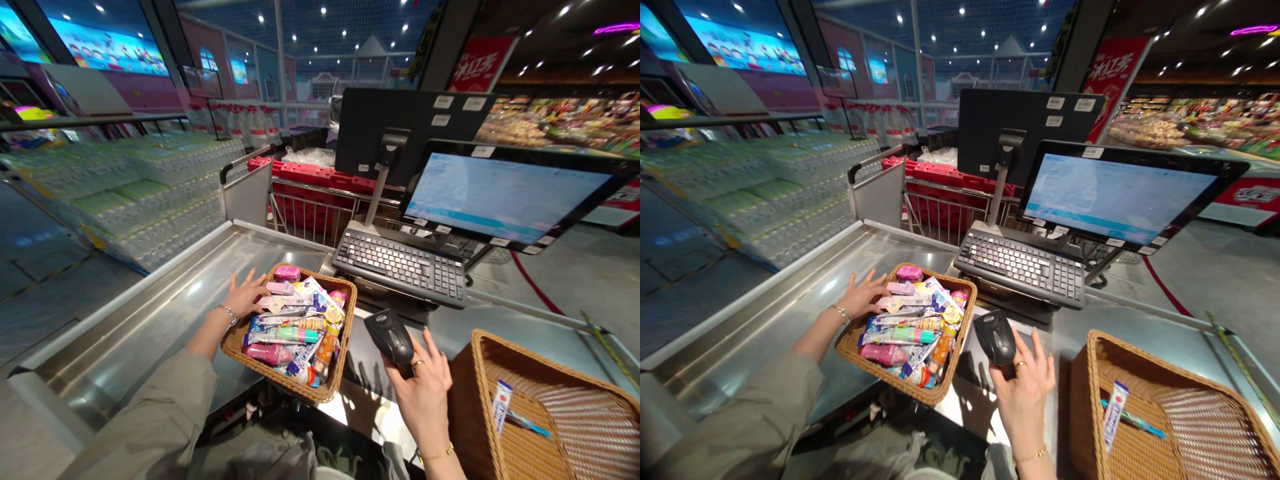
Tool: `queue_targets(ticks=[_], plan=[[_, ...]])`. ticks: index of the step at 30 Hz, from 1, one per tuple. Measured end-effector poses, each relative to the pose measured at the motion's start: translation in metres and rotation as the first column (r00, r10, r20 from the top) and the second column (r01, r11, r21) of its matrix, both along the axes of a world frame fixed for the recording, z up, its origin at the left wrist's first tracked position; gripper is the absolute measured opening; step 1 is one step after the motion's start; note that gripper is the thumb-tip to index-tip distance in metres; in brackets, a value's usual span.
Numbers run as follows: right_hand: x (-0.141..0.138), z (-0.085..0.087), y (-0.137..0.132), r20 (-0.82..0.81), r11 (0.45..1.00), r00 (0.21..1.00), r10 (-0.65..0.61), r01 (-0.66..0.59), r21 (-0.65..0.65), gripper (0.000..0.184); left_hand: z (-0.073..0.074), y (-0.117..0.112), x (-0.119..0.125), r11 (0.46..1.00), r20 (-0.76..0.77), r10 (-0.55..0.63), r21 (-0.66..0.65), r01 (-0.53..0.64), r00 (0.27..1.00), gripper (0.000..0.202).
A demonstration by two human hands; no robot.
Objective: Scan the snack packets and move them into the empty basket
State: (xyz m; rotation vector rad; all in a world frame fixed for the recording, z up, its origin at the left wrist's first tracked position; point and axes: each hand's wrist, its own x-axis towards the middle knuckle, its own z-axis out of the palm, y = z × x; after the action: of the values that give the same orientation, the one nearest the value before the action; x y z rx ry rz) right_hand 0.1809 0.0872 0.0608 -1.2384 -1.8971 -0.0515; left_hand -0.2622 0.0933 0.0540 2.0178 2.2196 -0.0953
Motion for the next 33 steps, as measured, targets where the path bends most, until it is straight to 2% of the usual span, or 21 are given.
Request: queue_targets(ticks=[5,11,15,19,25,33], plan=[[-0.002,0.001,0.000,0.000,1.000,1.000,-0.005,0.005,-0.002,0.024,0.008,-0.005,0.010,0.993,0.029,-0.019,0.116,0.016,0.999,0.031],[-0.002,0.001,0.000,-0.023,1.000,1.000,0.021,-0.021,-0.013,0.021,0.028,-0.011,0.044,0.962,0.068,-0.068,0.268,0.048,0.995,0.033],[-0.001,0.001,-0.001,-0.027,1.000,1.000,0.016,-0.016,-0.013,0.021,0.039,-0.009,0.073,0.910,0.074,-0.156,0.399,0.114,0.985,0.031],[0.001,0.003,-0.005,-0.019,1.000,1.000,-0.009,0.009,-0.029,0.022,0.043,-0.003,0.105,0.839,0.031,-0.275,0.495,0.224,0.961,0.032],[0.012,0.004,-0.011,0.036,0.999,0.999,-0.040,0.041,-0.024,0.022,0.047,0.006,0.153,0.750,0.016,-0.392,0.585,0.309,0.920,0.032],[0.026,0.008,-0.021,0.107,0.993,0.988,-0.115,0.117,-0.016,0.028,0.064,0.017,0.205,0.720,-0.019,-0.433,0.594,0.359,0.901,0.031]])
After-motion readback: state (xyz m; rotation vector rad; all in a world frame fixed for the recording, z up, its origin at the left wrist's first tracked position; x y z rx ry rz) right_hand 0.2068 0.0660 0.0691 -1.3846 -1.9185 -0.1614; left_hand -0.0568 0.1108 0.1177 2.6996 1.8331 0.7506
